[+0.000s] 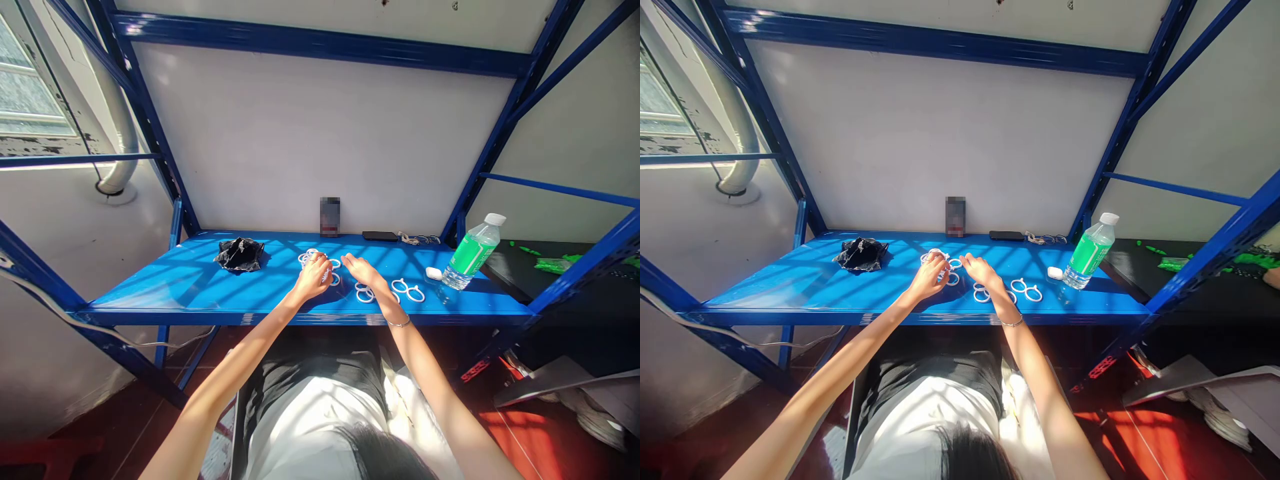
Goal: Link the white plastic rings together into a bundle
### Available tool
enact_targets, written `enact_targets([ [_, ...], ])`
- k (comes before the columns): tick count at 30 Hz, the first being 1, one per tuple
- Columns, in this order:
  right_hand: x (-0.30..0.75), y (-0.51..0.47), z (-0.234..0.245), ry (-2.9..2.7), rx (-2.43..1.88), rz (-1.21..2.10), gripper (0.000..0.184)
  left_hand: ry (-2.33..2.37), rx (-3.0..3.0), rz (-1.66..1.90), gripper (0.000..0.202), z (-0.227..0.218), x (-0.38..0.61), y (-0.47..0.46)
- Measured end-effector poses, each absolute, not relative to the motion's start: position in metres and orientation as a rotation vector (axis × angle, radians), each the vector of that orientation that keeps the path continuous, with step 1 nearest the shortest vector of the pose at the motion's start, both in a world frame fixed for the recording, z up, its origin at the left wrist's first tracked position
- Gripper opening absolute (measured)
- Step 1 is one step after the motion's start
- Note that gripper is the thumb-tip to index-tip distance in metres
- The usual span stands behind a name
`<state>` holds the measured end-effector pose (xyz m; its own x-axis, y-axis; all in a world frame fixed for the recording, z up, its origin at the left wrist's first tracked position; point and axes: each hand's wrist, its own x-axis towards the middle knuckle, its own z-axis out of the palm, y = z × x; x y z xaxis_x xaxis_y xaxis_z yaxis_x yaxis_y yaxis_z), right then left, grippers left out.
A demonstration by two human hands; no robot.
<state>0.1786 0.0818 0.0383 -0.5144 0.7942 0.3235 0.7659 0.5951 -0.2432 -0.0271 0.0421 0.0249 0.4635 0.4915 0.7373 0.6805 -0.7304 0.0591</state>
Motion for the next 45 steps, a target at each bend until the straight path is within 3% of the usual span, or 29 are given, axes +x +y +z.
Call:
enact_targets([
  [9, 0.173, 0.067, 0.055, -2.261, -1.564, 0.323, 0.049, -1.008, -2.530, -1.102, 0.014, 0.027, -0.025, 0.037],
  [17, 0.174, 0.059, 0.064, -2.420, -1.565, 0.131, 0.024, -1.077, -2.554, -1.093, 0.014, 0.025, -0.026, 0.039],
  [26, 0.176, 0.063, 0.059, -2.407, -1.471, 0.249, 0.039, -1.159, -2.564, -1.172, 0.014, 0.022, -0.029, 0.042],
  [35, 0.168, 0.072, 0.055, -1.995, -0.829, 0.851, 0.029, -1.076, -2.524, -1.135, 0.028, 0.024, -0.026, 0.041],
  [40, 0.169, 0.071, 0.058, -1.847, -0.784, 1.190, 0.032, -0.988, -2.492, -1.020, 0.031, 0.022, -0.024, 0.040],
  [45, 0.169, 0.070, 0.058, -1.778, -0.828, 1.389, 0.031, -0.927, -2.457, -1.008, 0.020, 0.022, -0.022, 0.038],
])
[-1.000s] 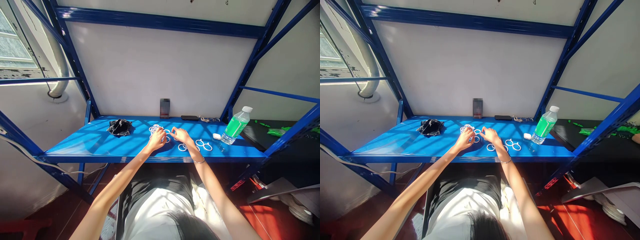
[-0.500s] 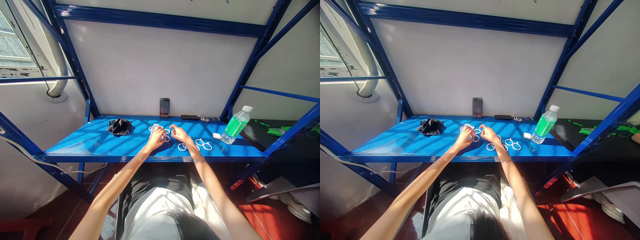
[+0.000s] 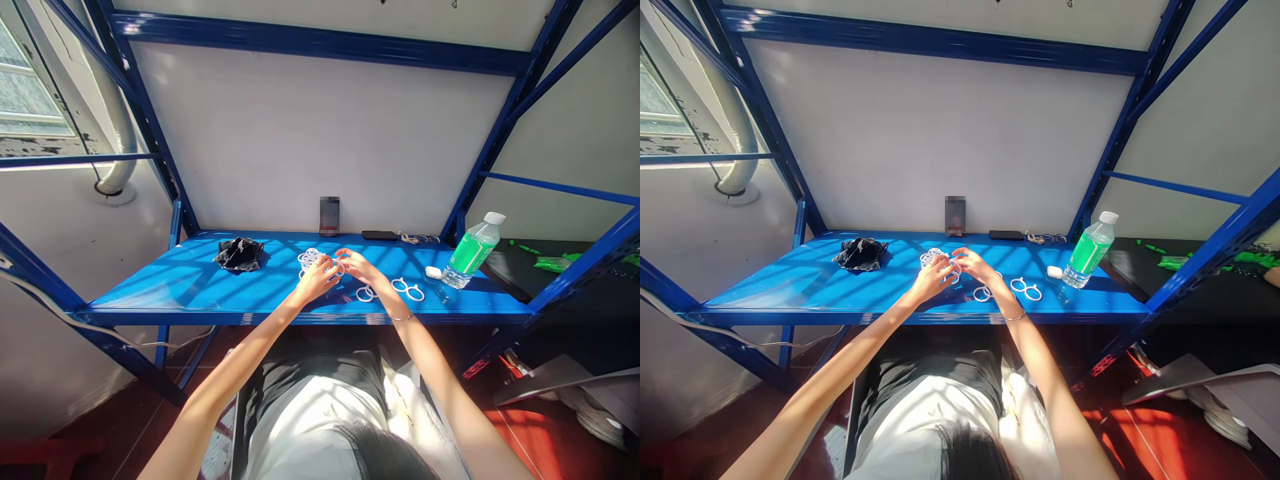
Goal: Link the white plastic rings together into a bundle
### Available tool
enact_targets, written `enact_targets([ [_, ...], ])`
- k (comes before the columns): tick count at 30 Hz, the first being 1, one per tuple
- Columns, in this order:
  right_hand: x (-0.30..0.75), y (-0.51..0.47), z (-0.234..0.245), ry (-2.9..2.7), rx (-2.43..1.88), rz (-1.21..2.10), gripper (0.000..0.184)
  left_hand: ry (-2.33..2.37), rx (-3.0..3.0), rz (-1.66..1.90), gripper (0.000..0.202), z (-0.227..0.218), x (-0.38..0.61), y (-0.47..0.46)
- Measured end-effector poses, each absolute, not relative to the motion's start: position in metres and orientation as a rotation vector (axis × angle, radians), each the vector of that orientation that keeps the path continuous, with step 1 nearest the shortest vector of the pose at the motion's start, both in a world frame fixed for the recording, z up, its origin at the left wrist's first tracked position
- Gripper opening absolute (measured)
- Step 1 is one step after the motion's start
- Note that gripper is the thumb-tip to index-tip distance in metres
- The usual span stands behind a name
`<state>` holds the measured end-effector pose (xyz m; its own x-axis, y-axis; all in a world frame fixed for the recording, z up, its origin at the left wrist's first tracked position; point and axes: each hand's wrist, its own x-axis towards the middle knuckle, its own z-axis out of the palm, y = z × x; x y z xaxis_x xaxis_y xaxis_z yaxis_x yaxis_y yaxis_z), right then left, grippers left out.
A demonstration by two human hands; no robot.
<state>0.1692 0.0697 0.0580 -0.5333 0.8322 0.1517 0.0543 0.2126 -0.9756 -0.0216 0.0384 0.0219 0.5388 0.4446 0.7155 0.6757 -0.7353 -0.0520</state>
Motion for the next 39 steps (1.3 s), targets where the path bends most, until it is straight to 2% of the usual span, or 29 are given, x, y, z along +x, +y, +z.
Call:
enact_targets([
  [8, 0.167, 0.070, 0.062, -1.721, -0.927, 1.321, 0.016, -0.936, -2.433, -1.044, 0.019, 0.027, -0.022, 0.037],
  [17, 0.167, 0.070, 0.059, -1.724, -0.860, 1.369, 0.011, -0.897, -2.417, -1.128, 0.014, 0.026, -0.022, 0.039],
  [23, 0.162, 0.073, 0.050, -1.852, -0.786, 1.220, 0.025, -1.038, -2.447, -1.227, 0.020, 0.026, -0.026, 0.040],
  [27, 0.160, 0.077, 0.044, -2.049, -0.777, 1.096, 0.025, -1.084, -2.463, -1.266, 0.019, 0.026, -0.027, 0.041],
  [35, 0.162, 0.074, 0.048, -2.001, -0.730, 1.193, 0.045, -1.115, -2.467, -1.395, 0.020, 0.024, -0.027, 0.045],
  [39, 0.162, 0.072, 0.051, -2.024, -0.770, 1.172, 0.045, -1.074, -2.491, -1.389, 0.020, 0.025, -0.028, 0.046],
])
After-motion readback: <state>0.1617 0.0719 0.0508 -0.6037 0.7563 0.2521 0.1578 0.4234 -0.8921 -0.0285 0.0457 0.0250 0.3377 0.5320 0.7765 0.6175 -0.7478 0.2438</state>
